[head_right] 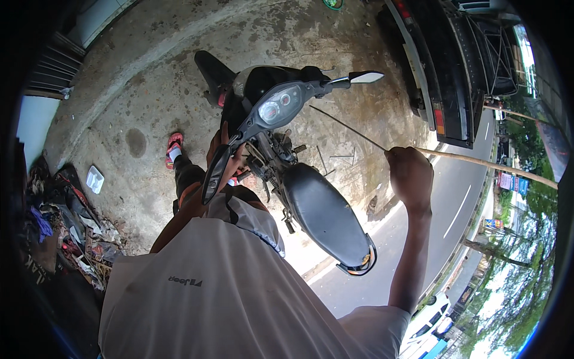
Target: Repairing and adjusting parts of a motorcycle using a screwdriver.
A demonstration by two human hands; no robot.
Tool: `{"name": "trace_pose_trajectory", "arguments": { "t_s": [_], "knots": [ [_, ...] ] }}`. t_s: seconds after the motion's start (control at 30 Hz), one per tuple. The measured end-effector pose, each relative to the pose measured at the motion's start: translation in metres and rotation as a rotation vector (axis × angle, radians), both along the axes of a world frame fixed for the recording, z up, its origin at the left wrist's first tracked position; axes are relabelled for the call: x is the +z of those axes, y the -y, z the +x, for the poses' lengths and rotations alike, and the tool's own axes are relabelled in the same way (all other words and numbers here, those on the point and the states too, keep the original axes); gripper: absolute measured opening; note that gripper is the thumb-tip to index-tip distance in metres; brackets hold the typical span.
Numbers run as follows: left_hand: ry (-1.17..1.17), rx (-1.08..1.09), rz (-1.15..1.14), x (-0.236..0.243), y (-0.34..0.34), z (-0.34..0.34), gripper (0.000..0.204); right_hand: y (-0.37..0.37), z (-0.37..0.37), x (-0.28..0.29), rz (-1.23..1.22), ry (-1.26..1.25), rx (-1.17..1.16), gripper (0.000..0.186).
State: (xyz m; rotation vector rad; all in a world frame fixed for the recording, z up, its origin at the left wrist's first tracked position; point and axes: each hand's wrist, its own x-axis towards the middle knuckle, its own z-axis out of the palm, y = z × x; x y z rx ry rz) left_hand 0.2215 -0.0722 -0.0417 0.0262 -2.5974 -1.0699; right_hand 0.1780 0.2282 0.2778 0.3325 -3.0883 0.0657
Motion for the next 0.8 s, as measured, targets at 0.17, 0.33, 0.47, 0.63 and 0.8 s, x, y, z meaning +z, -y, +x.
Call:
{"name": "trace_pose_trajectory", "arguments": {
  "t_s": [0.17,0.33,0.47,0.63,0.8],
  "knots": [
    [-0.054,0.022,-0.037,0.007,-0.006,-0.003,0.071,-0.037,-0.039,-0.036,0.018,-0.129,0.016,0.008],
    [-0.042,0.054,-0.050,0.005,0.002,0.001,0.073,-0.034,-0.062,-0.040,-0.002,-0.122,0.019,0.010],
    [0.022,0.055,-0.018,0.005,-0.001,-0.001,0.074,-0.039,-0.061,-0.036,-0.028,-0.083,0.013,0.012],
    [0.031,0.071,-0.015,-0.003,-0.002,-0.001,0.075,-0.042,-0.056,-0.034,-0.039,-0.050,-0.005,0.012],
    [0.050,0.072,-0.016,-0.005,-0.002,-0.001,0.075,-0.045,-0.058,-0.039,-0.065,-0.055,0.004,0.013]
  ]
}}
